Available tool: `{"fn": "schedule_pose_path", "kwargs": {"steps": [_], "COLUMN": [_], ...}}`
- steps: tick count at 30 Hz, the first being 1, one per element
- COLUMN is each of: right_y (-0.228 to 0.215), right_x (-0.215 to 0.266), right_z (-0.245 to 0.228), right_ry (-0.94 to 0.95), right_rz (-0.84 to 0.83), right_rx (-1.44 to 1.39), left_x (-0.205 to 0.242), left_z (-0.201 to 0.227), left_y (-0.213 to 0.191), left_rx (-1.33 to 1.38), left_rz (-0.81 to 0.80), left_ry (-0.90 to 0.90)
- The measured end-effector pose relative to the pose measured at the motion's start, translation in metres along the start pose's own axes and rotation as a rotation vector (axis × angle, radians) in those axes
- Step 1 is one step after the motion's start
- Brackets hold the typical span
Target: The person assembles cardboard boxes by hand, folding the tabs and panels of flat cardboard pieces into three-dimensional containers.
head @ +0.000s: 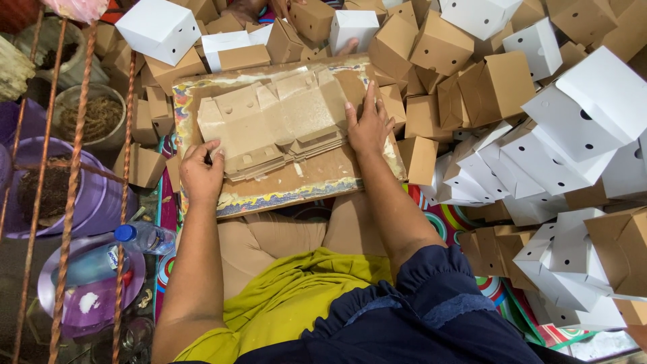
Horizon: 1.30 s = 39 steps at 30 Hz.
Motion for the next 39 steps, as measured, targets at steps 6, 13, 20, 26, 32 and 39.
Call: {"fn": "schedule_pose_path", "kwargs": {"steps": [6,13,20,26,32,39], "right_y": [0.031,0.026,0.018,0.011,0.007,0.017], "right_x": [-0.018,-0.016,-0.010,-0.003,-0.003,-0.012], "right_z": [0.028,0.024,0.013,0.007,0.012,0.042], "right_ry": [0.000,-0.002,0.000,-0.025,-0.104,-0.092], "right_rz": [-0.051,-0.025,-0.040,-0.030,0.020,0.121], "right_rx": [0.213,0.209,0.165,0.099,-0.038,-0.218], "left_x": [0.000,0.000,0.000,0.002,0.004,0.005], "left_z": [-0.002,-0.004,-0.006,-0.005,0.005,0.030], "left_y": [0.001,0.003,0.004,0.004,0.007,0.012], "left_rx": [0.004,-0.004,-0.002,0.006,-0.029,-0.176], "left_rz": [0.003,0.002,0.013,0.013,-0.073,-0.202], "left_ry": [-0.003,0.011,0.020,0.018,0.073,0.103]}}
Point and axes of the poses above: each hand's wrist, its own x-axis away from the middle knuckle, its own y-axis out of the palm, z = x × y, the point moved 10 cm from there along -x, towards the middle knuckle, and after that the axes turned 3 degrees about -x, right-handed, at the moved point
